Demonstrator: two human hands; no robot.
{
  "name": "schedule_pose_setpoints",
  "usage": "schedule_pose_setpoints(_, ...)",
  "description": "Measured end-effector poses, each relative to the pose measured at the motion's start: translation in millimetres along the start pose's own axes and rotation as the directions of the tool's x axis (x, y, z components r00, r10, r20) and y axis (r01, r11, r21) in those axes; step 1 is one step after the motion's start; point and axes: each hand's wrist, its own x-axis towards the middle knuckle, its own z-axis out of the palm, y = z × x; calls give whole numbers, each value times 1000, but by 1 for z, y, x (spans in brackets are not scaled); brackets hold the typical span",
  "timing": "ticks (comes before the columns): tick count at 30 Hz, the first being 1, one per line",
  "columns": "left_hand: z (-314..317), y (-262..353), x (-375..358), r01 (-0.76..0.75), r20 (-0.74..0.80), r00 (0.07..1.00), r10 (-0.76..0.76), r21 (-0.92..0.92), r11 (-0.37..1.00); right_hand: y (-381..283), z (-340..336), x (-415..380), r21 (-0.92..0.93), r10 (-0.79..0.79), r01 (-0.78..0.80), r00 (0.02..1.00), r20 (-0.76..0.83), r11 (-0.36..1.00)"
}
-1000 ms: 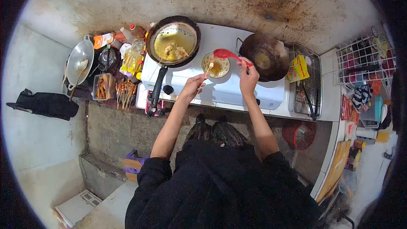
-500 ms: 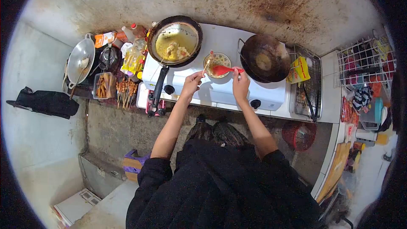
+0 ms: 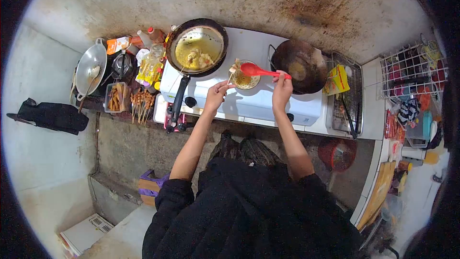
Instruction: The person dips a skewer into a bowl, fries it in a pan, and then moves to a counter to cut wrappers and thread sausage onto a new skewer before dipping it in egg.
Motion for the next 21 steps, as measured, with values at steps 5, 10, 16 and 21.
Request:
schedule_pose_setpoints(5, 9, 2, -5, 2, 58, 998, -1, -6, 1000, -34, 4, -4, -170, -262, 304, 938, 227, 937)
schedule_pose_setpoints(10, 13, 4, -10, 11, 87, 996, -12, 13, 1000, -42, 1, 0, -247, -354, 397, 913, 202, 884)
schedule_pose_setpoints(16, 9, 0, -8, 42, 105, 994, -42, 2, 999, -36, -5, -5, -181, -314, 355, 924, 220, 917)
schedule_pose_setpoints(21, 8, 0, -7, 86, 84, 993, -82, -54, 995, -33, -5, -4, -174, -355, 381, 921, 163, 908)
